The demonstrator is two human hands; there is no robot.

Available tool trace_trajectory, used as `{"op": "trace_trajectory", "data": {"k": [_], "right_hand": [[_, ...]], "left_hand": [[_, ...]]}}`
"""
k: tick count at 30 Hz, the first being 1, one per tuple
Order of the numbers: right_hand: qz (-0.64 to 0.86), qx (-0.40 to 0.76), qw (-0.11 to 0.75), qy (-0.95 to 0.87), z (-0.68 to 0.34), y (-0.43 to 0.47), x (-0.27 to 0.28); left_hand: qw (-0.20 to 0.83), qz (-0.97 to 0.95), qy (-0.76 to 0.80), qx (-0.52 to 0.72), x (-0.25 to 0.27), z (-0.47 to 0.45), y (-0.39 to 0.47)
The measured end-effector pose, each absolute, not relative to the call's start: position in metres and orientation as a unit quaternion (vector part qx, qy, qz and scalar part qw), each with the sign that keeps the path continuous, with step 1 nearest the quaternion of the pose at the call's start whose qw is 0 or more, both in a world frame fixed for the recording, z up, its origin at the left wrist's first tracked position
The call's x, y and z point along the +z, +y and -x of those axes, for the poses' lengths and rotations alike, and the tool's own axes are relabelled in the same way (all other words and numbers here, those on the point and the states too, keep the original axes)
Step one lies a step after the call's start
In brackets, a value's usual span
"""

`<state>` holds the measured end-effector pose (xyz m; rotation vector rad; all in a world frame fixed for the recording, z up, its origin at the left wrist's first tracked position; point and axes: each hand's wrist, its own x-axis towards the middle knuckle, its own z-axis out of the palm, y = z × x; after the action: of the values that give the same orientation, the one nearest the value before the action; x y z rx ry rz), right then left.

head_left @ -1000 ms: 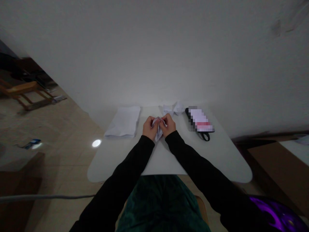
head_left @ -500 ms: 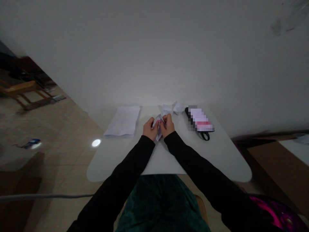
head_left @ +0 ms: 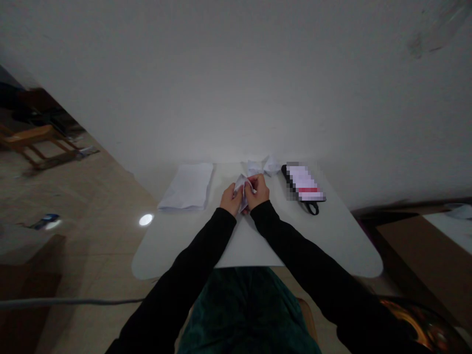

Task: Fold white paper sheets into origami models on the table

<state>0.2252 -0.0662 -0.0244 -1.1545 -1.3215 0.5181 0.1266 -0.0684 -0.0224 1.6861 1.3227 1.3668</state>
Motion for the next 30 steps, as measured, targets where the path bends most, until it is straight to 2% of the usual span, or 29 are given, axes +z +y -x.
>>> {"op": "trace_trajectory", "data": {"k": [6, 12, 18, 26, 30], "right_hand": [[0.570, 0.222, 0.534, -0.583, -0.2224, -0.0672, -0.0288], [0.554, 0.207, 0.528, -0.609, -0.2194, -0.0711, -0.0276], [0.547, 0.199, 0.510, -0.633, -0.2210, -0.0705, -0.0297], [0.542, 0.215, 0.584, -0.564, -0.2218, -0.0676, -0.0259], [0.569, 0.205, 0.523, -0.600, -0.2220, -0.0662, -0.0268]], "left_hand": [[0.266, -0.612, 0.542, 0.511, -0.0233, -0.1199, -0.0632], [0.213, -0.616, 0.554, 0.519, -0.0269, -0.1211, -0.0649], [0.200, -0.644, 0.545, 0.498, -0.0244, -0.1182, -0.0695], [0.243, -0.644, 0.540, 0.484, -0.0315, -0.1185, -0.0623], [0.241, -0.654, 0.536, 0.476, -0.0291, -0.1177, -0.0658]]}}
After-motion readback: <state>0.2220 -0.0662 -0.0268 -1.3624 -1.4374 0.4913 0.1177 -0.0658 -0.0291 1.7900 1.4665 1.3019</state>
